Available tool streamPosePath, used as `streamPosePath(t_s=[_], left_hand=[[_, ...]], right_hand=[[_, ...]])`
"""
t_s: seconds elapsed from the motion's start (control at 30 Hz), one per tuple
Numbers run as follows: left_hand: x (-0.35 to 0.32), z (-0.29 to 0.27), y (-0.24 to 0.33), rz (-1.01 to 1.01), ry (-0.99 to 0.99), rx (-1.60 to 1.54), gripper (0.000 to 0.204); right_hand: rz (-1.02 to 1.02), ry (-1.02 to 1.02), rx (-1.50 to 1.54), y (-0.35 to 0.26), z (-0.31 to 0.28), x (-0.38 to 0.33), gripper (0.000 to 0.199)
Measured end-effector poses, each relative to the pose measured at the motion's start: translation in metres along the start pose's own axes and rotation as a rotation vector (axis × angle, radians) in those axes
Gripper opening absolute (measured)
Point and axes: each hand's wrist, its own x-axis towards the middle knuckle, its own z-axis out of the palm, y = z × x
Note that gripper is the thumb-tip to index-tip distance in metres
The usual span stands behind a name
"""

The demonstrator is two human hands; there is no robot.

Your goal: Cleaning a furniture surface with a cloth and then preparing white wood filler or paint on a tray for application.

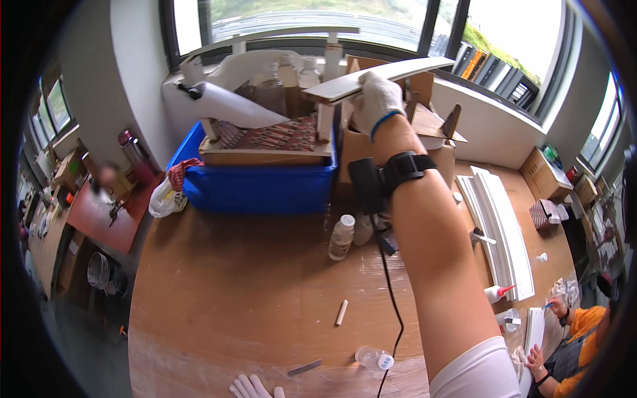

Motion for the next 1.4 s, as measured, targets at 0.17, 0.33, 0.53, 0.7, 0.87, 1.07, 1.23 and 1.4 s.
streamPosePath(t_s=[0.17,0.33,0.53,0.7,0.87,1.07,1.23,1.4], left_hand=[[0.007,0.005,0.014,0.043,-0.021,-0.097,0.076],[0.004,0.004,0.007,0.012,-0.015,-0.127,0.078],[0.0,-0.007,-0.005,-0.043,-0.036,-0.03,0.079],[0.005,0.003,0.007,0.043,-0.022,-0.08,0.08],[0.004,-0.001,0.006,0.04,-0.041,-0.04,0.08],[0.004,0.003,0.007,0.035,-0.06,-0.017,0.079],[0.004,0.004,0.005,0.049,-0.052,0.003,0.079],[0.003,0.004,0.003,0.045,-0.039,-0.003,0.079]], right_hand=[[-0.545,0.041,-0.528,0.069,-0.089,0.123,0.019],[-0.7,0.022,-0.981,0.091,-0.118,0.163,0.024],[-0.8,-0.015,-1.553,0.05,-0.053,0.052,0.017],[-0.802,0.073,-1.453,0.037,-0.086,0.061,0.015],[-1.024,0.085,-1.517,0.047,-0.083,0.066,0.012],[-0.568,0.07,-0.722,0.047,-0.073,0.068,0.023],[-0.195,0.048,-0.049,0.047,-0.062,0.071,0.033],[0.01,0.025,0.329,0.047,-0.045,0.057,0.034]])
